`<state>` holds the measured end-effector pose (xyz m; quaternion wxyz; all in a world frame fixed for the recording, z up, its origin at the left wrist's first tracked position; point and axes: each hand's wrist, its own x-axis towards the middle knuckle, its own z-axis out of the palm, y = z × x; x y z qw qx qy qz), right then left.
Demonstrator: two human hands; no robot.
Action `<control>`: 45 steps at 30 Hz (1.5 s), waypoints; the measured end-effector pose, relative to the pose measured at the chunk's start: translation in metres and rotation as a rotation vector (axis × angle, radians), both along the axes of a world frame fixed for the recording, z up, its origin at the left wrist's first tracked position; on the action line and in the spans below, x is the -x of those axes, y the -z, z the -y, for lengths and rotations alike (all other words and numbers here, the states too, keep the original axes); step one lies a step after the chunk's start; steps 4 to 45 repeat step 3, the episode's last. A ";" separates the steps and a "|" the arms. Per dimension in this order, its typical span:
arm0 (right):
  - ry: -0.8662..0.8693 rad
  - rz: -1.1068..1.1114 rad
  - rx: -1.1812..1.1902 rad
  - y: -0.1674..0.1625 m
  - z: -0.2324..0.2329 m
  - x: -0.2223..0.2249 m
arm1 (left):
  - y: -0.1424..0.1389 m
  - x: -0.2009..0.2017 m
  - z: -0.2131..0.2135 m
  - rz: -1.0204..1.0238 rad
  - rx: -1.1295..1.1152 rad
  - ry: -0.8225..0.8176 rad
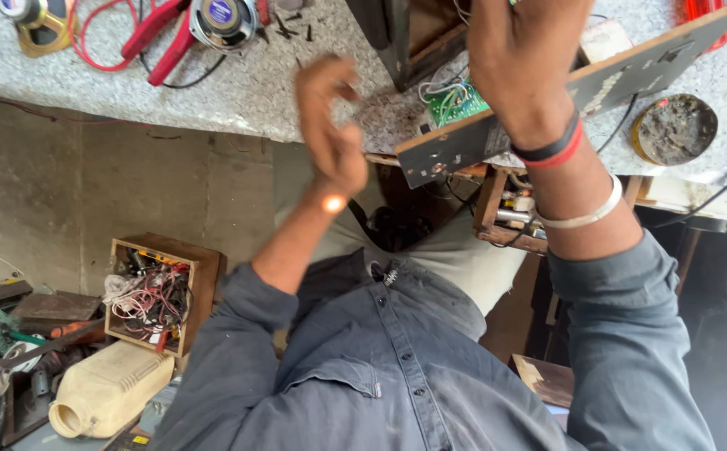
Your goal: The person holds a small speaker at a repair bench, positions its wire against a terminal, and solders the connection using a soldering iron. They then handle the speaker and the amplifier board on the bench while working on the wiring.
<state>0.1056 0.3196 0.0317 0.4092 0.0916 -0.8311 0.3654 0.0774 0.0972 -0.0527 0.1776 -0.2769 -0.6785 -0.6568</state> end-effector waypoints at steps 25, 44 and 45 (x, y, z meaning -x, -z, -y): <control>-0.050 0.034 0.042 0.021 -0.003 0.012 | -0.008 0.057 0.013 0.010 -0.101 -0.141; -0.050 0.034 0.042 0.021 -0.003 0.012 | -0.008 0.057 0.013 0.010 -0.101 -0.141; -0.050 0.034 0.042 0.021 -0.003 0.012 | -0.008 0.057 0.013 0.010 -0.101 -0.141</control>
